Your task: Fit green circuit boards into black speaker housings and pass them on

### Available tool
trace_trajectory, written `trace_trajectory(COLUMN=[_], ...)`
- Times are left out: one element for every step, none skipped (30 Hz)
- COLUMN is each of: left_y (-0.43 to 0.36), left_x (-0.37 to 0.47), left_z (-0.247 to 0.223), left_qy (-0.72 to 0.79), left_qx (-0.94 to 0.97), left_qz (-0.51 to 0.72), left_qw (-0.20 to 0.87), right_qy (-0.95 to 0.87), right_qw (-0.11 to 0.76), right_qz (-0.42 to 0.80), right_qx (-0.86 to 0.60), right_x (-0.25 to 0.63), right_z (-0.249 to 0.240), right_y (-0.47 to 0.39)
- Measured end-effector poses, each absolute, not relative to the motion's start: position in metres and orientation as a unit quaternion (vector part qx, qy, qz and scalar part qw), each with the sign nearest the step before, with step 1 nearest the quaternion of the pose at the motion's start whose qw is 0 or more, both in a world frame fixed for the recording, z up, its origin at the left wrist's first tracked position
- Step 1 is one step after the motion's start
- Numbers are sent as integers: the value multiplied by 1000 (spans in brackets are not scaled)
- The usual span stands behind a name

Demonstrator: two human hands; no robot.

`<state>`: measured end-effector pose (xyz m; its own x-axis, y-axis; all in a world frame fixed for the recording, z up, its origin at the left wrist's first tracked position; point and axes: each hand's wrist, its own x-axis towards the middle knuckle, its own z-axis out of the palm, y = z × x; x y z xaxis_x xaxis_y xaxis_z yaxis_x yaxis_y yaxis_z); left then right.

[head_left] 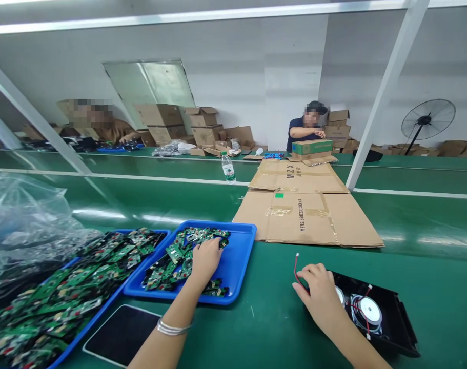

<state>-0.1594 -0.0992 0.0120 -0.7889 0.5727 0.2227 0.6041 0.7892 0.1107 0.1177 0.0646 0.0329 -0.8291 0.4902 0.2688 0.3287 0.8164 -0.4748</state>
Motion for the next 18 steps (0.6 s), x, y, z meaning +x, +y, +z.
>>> trace_trajectory(left_y=[-99,-99,-99,-98,-97,-96,-94,-91,-88,-83,-78,-72,-66,-61,-56,-53,-51,-51], left_x=[-159,-159,-158,-157,-155,-152,-148,-142,-134,-126,-117,-108,-100,-94,-90,-88,-88,-90], left_z=[16,20,26,31,38,44,51,58,64,70,76,81,84,86,87,87,86,84], left_qy=[-939,-937,-935,-933,-931,-929,-927,-922,-912,-889,-848,-802,-762,-735,-719,-711,-706,-701], left_qx=[-315,-315,-314,-312,-309,-306,-302,-300,-301,-300,-304,-308,-310,-307,-296,-283,-268,-252], left_qz=[-100,-113,-128,-143,-157,-165,-181,-213,-259,-342,-433,-508,-557,-588,-608,-620,-629,-640], left_qw=[94,99,105,111,116,124,127,119,100,57,-4,-66,-110,-141,-159,-173,-182,-187], right_qy=[-926,-916,-904,-889,-873,-856,-840,-824,-808,-790,-769,-744,-716,-689,-668,-654,-647,-644], right_qw=[179,167,156,148,141,139,140,143,147,152,155,155,150,142,134,125,116,109], right_qz=[248,288,327,367,405,441,474,503,530,559,591,626,662,694,718,734,742,746], right_qx=[-220,-223,-227,-231,-232,-231,-225,-219,-210,-199,-187,-175,-162,-151,-142,-136,-133,-131], right_x=[112,108,106,104,104,104,106,107,110,112,114,117,118,120,122,123,124,125], right_z=[35,37,40,42,45,47,49,51,53,54,56,57,58,59,60,61,62,62], right_y=[63,62,62,61,61,61,61,62,62,63,65,66,68,70,73,75,77,79])
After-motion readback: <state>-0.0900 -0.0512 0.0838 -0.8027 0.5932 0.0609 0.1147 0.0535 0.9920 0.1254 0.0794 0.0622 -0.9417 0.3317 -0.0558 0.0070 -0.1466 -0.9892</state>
